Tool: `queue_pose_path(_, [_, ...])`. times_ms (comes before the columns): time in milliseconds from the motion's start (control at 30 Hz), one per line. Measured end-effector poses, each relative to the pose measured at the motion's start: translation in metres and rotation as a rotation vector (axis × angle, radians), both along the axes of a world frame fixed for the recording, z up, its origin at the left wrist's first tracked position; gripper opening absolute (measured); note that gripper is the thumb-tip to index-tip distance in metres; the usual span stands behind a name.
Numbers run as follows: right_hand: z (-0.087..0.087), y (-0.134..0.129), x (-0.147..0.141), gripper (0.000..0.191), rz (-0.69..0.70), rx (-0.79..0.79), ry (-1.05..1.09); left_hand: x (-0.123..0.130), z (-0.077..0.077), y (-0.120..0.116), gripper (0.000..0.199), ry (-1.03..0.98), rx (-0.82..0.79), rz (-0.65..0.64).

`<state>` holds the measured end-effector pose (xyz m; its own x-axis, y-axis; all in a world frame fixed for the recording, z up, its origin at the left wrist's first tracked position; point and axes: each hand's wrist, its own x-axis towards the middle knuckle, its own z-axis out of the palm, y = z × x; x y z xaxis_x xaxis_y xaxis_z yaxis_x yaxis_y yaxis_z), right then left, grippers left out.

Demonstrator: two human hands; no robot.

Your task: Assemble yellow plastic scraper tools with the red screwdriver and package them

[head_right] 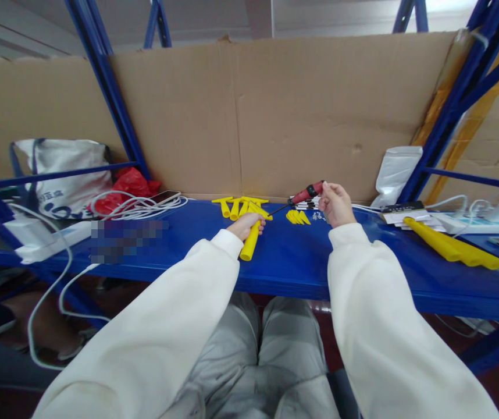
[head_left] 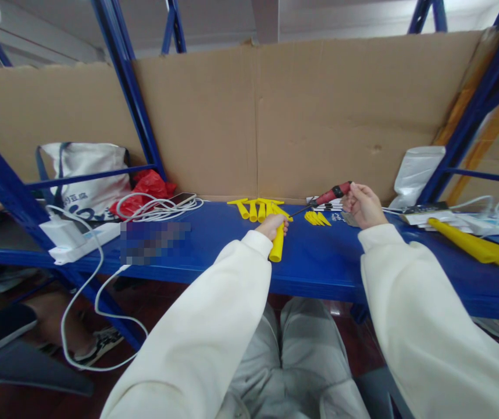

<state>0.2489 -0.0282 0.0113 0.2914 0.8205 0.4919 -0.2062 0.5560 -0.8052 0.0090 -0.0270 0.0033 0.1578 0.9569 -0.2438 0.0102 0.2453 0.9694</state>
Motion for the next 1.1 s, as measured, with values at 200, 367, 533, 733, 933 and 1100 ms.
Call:
queue_pose_path(200, [-0.0021,0.0019,0.0023,0.052,-0.02,-0.064,0.02,0.0004,0.0002,-0.0012,0.019,-0.018,-0.006,0.003])
queue_pose_path(367, [0.0002,-0.0027,0.0016,0.044,0.017,-0.05,-0.038,0.0002,0.0012,-0.002,0.019,-0.03,-0.026,0.002])
queue_pose_path(533, [0.0016,-0.0051,0.0002,0.042,0.048,-0.041,-0.045,-0.0003,0.0003,-0.0009,0.019,-0.042,-0.034,0.0])
queue_pose_path(733, [-0.001,0.0009,0.0001,0.051,-0.022,-0.031,0.0,0.0002,-0.0012,-0.0014,0.019,-0.034,-0.012,0.005])
queue_pose_path(933, [-0.002,0.001,0.0011,0.054,-0.019,-0.069,0.028,-0.0001,0.0011,-0.0021,0.019,-0.027,-0.014,0.008])
queue_pose_path(1100, [0.002,-0.0055,-0.0009,0.042,0.057,-0.062,-0.014,-0.0006,0.0027,-0.003,0.017,-0.03,-0.015,0.021])
